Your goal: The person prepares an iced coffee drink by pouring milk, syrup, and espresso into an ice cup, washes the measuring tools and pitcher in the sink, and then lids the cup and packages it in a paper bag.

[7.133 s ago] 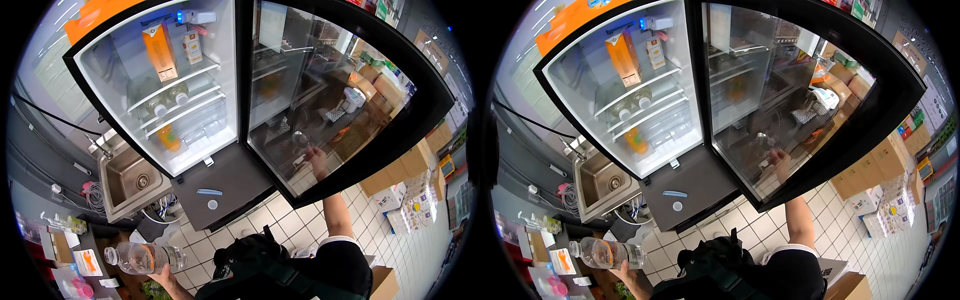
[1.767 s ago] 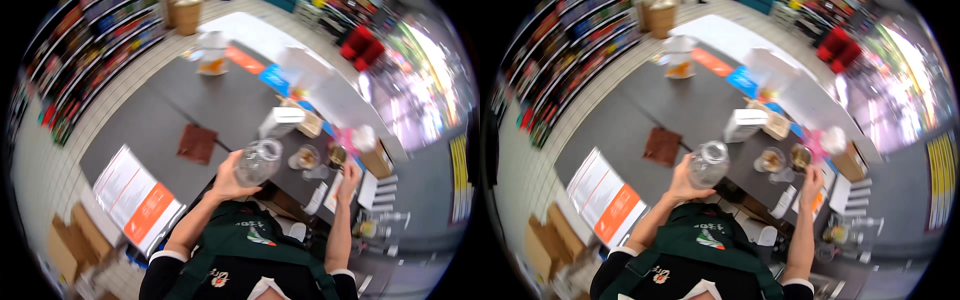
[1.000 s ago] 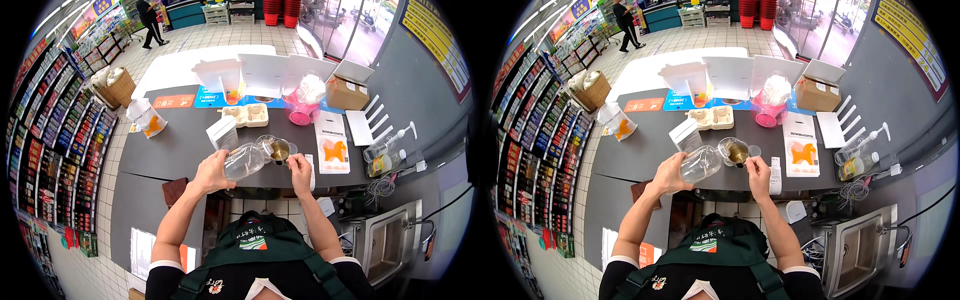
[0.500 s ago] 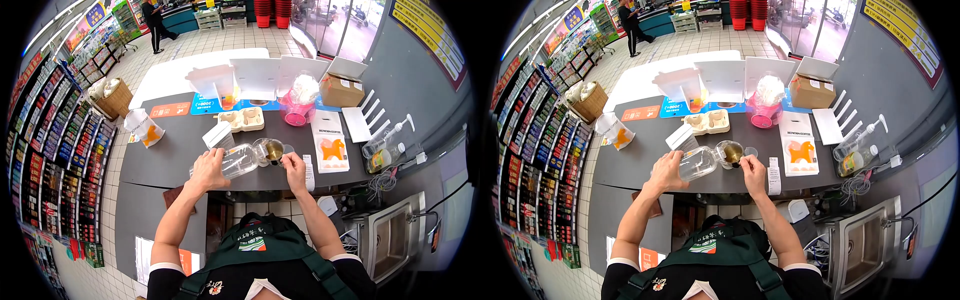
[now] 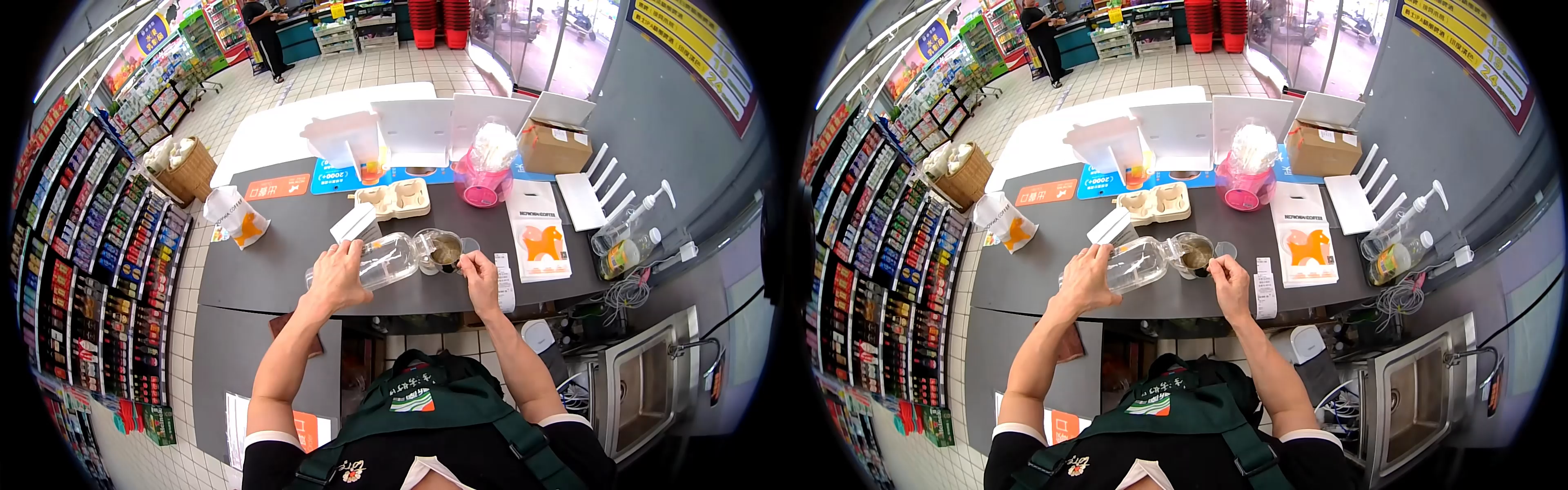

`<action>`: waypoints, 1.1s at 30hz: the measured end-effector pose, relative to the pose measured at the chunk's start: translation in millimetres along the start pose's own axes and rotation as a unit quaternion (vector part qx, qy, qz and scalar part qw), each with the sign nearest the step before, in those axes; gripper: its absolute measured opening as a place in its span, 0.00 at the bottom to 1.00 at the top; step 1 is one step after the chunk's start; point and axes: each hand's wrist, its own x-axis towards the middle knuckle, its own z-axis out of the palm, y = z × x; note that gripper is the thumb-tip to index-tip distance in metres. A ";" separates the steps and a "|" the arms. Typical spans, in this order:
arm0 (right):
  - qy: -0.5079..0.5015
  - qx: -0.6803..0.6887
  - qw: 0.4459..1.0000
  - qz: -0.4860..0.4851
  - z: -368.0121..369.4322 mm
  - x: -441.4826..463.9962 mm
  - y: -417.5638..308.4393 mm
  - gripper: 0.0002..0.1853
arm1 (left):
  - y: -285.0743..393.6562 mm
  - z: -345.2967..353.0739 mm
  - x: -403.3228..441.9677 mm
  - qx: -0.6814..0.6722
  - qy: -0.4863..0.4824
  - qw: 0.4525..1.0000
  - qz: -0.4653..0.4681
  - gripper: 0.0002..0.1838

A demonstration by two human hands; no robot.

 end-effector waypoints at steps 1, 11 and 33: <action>0.000 0.000 1.000 0.000 -0.1 -0.1 1.0 0.11 | 0.2 -0.6 0.0 0.001 -0.001 1.000 0.001 0.41; -0.006 0.032 0.999 0.012 0.9 1.0 3.8 0.11 | 2.7 -2.6 1.0 0.020 0.001 1.000 0.011 0.41; -0.002 0.023 1.000 0.017 -6.0 -3.5 7.0 0.12 | 6.4 -2.7 0.6 0.028 0.000 0.999 0.019 0.43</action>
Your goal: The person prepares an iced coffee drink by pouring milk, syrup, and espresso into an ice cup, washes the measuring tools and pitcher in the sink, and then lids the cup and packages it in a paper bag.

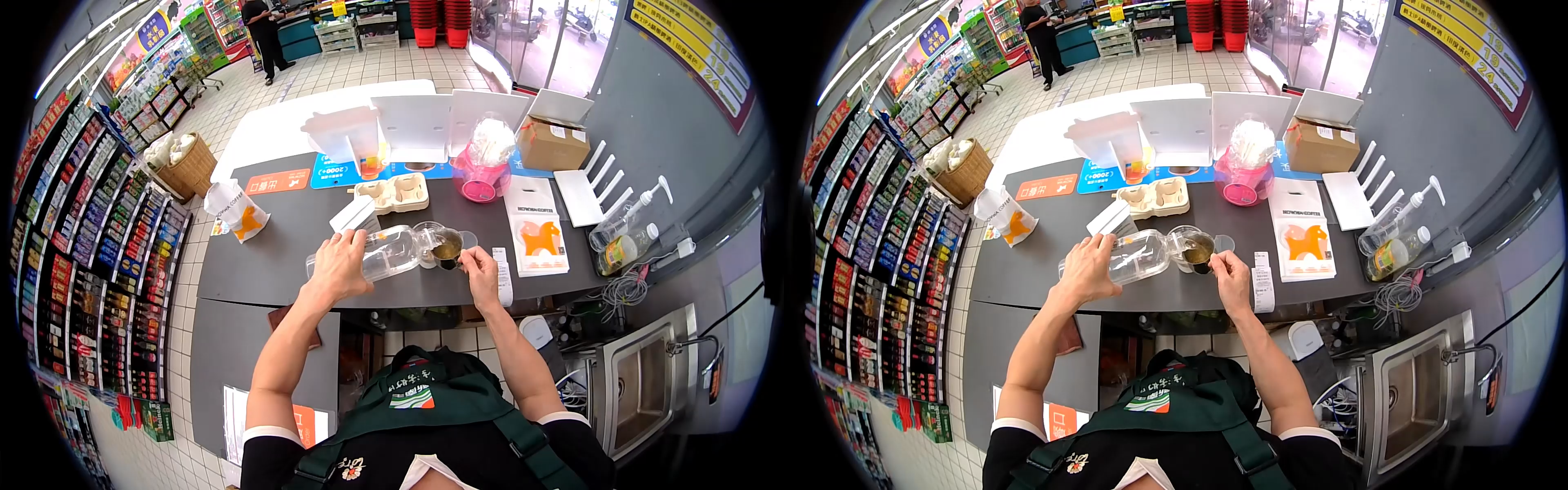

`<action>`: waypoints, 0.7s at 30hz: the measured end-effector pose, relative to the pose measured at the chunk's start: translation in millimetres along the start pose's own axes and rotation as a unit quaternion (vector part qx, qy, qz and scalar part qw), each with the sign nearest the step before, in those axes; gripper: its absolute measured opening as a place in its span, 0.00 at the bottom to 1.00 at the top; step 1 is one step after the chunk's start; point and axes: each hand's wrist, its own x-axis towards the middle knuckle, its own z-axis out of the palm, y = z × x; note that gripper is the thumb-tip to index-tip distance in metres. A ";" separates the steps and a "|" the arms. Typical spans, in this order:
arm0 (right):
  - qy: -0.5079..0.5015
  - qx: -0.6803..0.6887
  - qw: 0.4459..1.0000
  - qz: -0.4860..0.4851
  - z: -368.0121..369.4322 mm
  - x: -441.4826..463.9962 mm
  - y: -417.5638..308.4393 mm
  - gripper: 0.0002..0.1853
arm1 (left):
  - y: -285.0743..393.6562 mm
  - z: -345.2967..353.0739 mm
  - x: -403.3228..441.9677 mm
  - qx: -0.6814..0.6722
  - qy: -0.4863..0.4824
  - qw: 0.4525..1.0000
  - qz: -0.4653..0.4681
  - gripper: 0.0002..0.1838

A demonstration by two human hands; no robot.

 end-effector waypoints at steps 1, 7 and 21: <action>-0.001 -0.002 1.000 -0.001 -0.4 0.1 1.8 0.12 | -0.6 1.1 -0.5 0.000 0.001 1.000 0.001 0.43; -0.011 0.035 0.999 0.022 -0.9 -2.1 1.2 0.12 | -1.8 12.4 -2.9 -0.045 0.007 0.999 -0.001 0.41; -0.041 0.017 0.998 0.037 -14.6 28.1 -15.5 0.12 | 5.1 56.9 -32.1 -0.406 0.161 0.892 -0.116 0.47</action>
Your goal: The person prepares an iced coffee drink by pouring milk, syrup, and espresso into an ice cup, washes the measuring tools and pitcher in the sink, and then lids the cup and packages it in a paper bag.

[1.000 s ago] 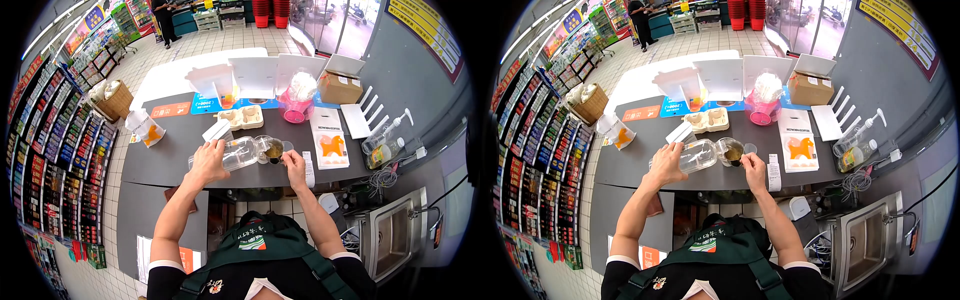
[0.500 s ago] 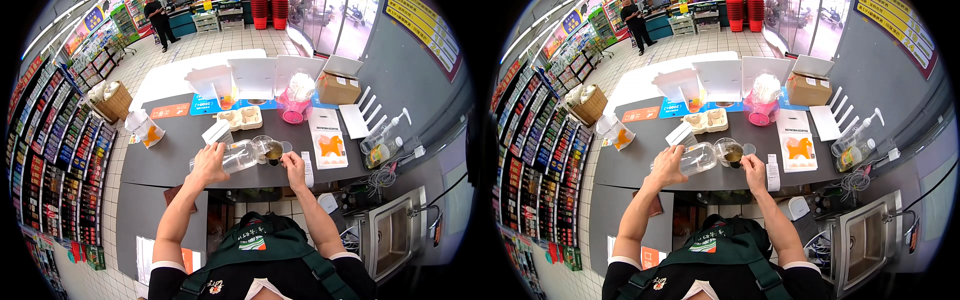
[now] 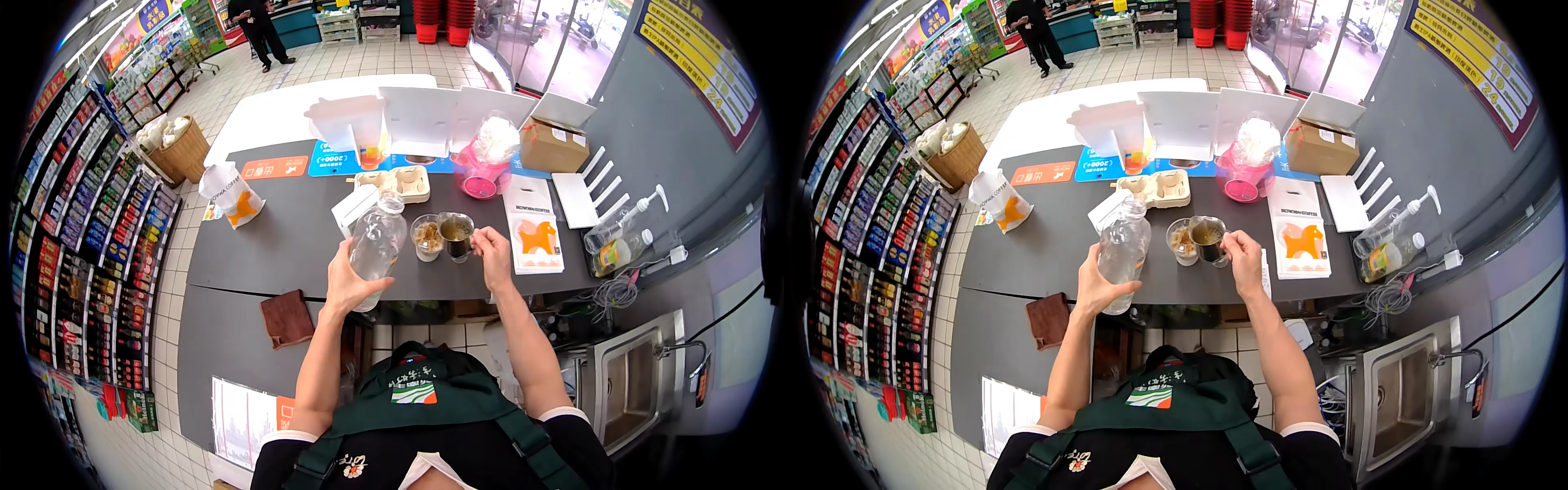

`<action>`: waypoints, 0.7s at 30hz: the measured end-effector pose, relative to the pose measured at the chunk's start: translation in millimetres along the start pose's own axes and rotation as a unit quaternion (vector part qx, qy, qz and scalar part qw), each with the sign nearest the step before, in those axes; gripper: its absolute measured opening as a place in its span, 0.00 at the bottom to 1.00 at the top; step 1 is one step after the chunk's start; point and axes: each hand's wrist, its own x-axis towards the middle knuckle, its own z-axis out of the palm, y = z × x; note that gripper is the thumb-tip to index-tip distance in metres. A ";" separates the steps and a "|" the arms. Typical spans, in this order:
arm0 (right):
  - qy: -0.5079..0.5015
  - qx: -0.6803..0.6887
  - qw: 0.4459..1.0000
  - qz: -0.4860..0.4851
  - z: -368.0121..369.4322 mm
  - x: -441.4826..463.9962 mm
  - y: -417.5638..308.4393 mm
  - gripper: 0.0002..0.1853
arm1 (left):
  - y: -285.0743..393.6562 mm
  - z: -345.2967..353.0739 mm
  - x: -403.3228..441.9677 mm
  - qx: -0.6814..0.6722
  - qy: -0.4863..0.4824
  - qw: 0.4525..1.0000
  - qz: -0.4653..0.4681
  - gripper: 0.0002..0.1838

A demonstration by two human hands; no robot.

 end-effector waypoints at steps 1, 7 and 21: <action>-0.003 -0.004 1.000 0.000 -2.1 3.6 -5.1 0.12 | -3.2 -1.7 -6.2 -0.004 0.022 1.000 -0.009 0.47; -0.017 -0.213 0.976 -0.038 -7.6 18.5 -18.9 0.16 | -28.4 -10.6 -43.3 -0.004 0.061 0.997 -0.038 0.46; -0.018 -0.461 0.882 -0.096 14.3 31.6 -35.9 0.14 | -47.4 -14.1 -96.8 -0.016 0.072 0.995 -0.065 0.44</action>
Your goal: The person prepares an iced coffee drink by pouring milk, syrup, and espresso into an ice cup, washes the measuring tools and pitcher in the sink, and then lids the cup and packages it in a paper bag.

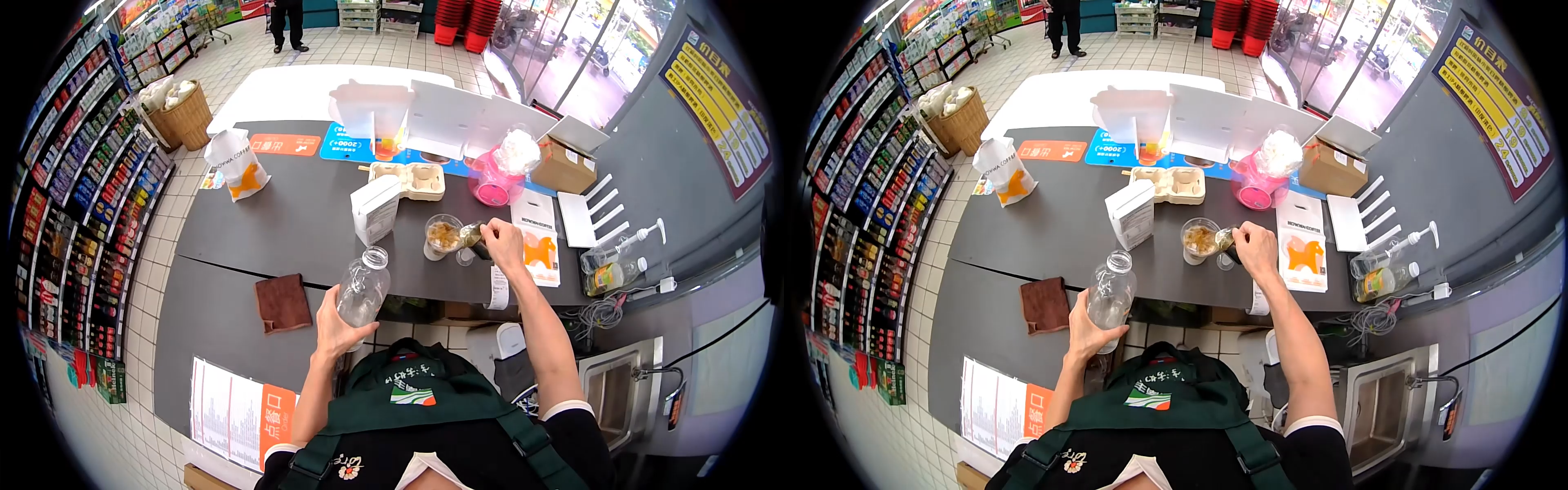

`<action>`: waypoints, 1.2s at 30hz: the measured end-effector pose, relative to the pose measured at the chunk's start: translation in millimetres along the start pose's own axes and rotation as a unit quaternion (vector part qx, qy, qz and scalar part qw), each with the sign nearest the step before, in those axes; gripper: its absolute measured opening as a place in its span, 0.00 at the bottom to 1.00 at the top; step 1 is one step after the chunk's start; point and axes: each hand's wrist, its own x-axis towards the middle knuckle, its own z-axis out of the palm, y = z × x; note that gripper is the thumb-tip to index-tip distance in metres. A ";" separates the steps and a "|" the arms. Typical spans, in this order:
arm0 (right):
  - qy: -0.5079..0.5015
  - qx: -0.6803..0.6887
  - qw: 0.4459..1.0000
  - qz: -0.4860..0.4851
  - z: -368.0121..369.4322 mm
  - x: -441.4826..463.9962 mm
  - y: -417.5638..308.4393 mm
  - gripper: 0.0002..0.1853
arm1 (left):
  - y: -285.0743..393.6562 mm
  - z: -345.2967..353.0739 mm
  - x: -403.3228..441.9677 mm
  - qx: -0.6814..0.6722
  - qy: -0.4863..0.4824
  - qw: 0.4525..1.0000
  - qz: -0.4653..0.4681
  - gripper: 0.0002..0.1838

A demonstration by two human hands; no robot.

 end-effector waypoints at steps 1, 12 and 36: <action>0.005 -0.016 1.000 -0.007 -0.5 1.3 -0.5 0.14 | -0.7 -0.4 -1.0 -0.009 0.001 1.000 -0.006 0.44; 0.010 -0.021 1.000 -0.013 -1.4 8.1 -1.4 0.13 | -8.7 -2.6 -6.7 -0.018 0.009 1.000 -0.011 0.45; -0.014 -0.094 0.994 -0.054 -3.5 7.8 -15.2 0.12 | -12.9 1.4 -8.7 -0.023 0.024 0.999 -0.010 0.46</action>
